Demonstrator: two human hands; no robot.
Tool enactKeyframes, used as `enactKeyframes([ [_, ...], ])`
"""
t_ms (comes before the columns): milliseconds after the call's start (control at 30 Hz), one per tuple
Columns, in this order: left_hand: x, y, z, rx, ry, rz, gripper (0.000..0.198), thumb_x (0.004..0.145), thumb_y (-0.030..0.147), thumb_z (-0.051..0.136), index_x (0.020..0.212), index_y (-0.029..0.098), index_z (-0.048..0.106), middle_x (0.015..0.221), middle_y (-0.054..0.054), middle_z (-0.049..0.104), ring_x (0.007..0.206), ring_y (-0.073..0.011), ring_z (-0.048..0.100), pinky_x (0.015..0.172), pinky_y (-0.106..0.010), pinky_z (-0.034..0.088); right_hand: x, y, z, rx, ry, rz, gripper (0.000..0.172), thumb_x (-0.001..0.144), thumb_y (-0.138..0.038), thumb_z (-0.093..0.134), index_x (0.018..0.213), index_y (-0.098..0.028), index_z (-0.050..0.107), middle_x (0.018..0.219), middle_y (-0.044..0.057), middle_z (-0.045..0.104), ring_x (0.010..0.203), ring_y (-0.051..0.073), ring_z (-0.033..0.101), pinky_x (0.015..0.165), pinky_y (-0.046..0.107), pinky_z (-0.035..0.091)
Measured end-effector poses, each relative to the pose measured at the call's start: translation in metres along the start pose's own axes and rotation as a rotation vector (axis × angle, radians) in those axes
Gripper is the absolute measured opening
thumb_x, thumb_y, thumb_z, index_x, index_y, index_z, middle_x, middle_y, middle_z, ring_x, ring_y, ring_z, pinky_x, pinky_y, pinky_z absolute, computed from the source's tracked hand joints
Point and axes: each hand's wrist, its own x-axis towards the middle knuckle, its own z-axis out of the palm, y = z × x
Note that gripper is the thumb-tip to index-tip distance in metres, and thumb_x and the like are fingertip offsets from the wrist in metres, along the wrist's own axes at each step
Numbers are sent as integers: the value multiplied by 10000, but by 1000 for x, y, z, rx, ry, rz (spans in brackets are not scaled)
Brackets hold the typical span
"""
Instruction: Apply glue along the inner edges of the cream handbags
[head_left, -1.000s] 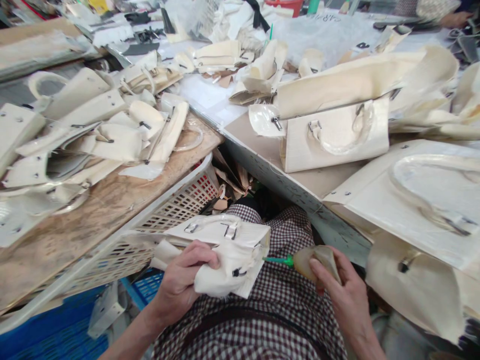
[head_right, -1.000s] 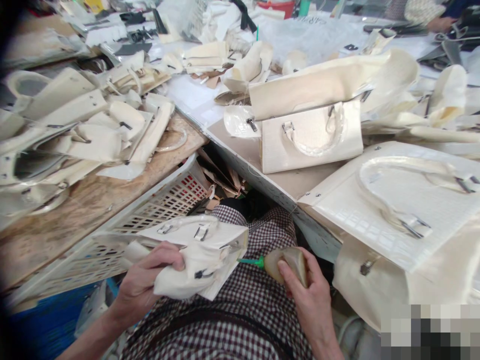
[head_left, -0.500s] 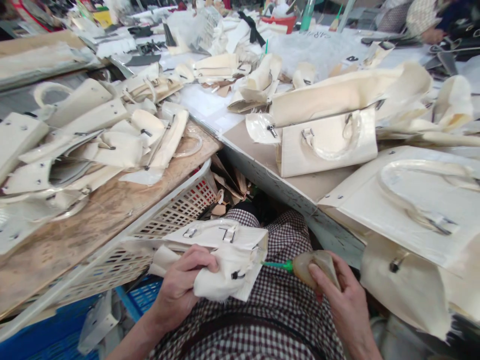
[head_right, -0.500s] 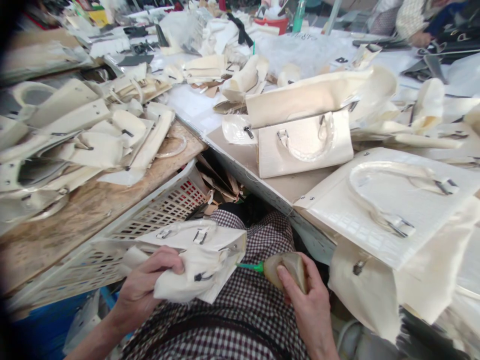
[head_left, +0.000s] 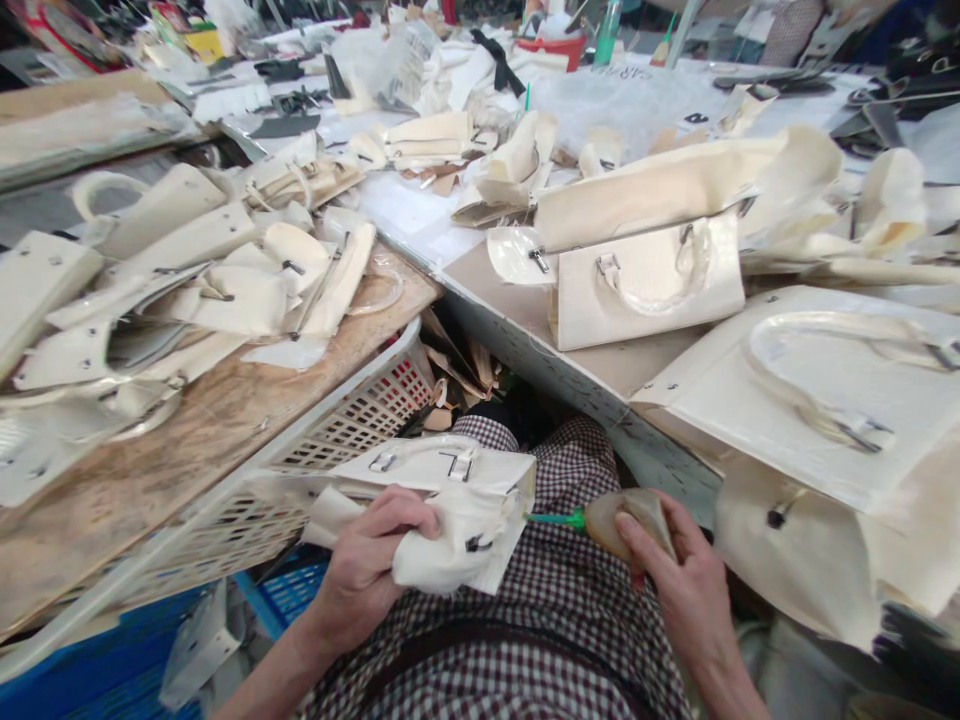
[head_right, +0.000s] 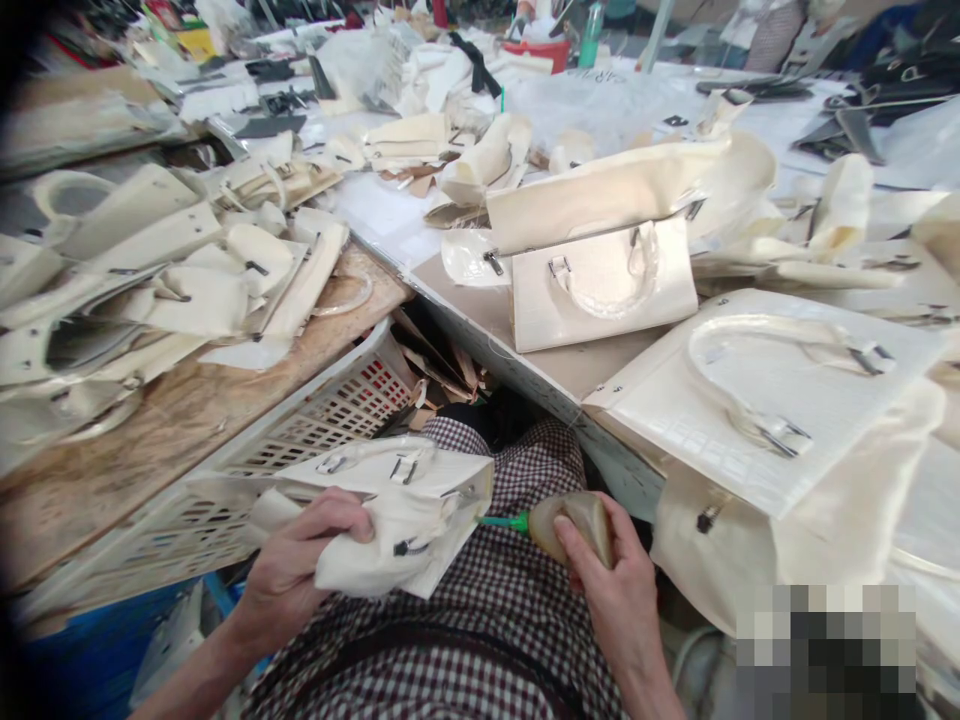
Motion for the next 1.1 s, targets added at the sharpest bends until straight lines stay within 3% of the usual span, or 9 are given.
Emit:
enactKeyframes([
  [300, 4, 4, 1, 0, 9, 17, 211, 936, 103, 590, 748, 174, 656, 806, -60, 688, 796, -174, 603, 733, -278, 528, 17, -4, 5, -183, 23, -43, 745, 629, -684, 761, 1156, -166, 658, 978, 80, 693, 664, 225, 606, 548, 336, 509],
  [500, 8, 4, 1, -3, 12, 23, 232, 945, 146, 603, 722, 169, 663, 780, -63, 695, 774, -177, 597, 709, -281, 526, 19, -20, 4, -145, -71, 10, 720, 624, -663, 769, 1132, -169, 643, 706, 9, 657, 433, 155, 480, 428, 307, 410],
  [667, 8, 3, 2, -15, 11, 28, 212, 941, 140, 616, 736, 165, 662, 792, -60, 693, 788, -171, 589, 719, -273, 519, 15, -30, 3, -111, -150, 33, 674, 630, -642, 775, 1084, -161, 642, 611, -10, 609, 413, 143, 448, 400, 285, 373],
  [1100, 8, -2, 3, -17, -4, 13, 206, 940, 119, 594, 754, 178, 657, 812, -61, 691, 804, -178, 593, 725, -280, 525, 4, -14, 2, 11, -188, 39, 590, 693, -601, 794, 1079, -175, 663, 688, -8, 633, 427, 120, 440, 386, 261, 377],
])
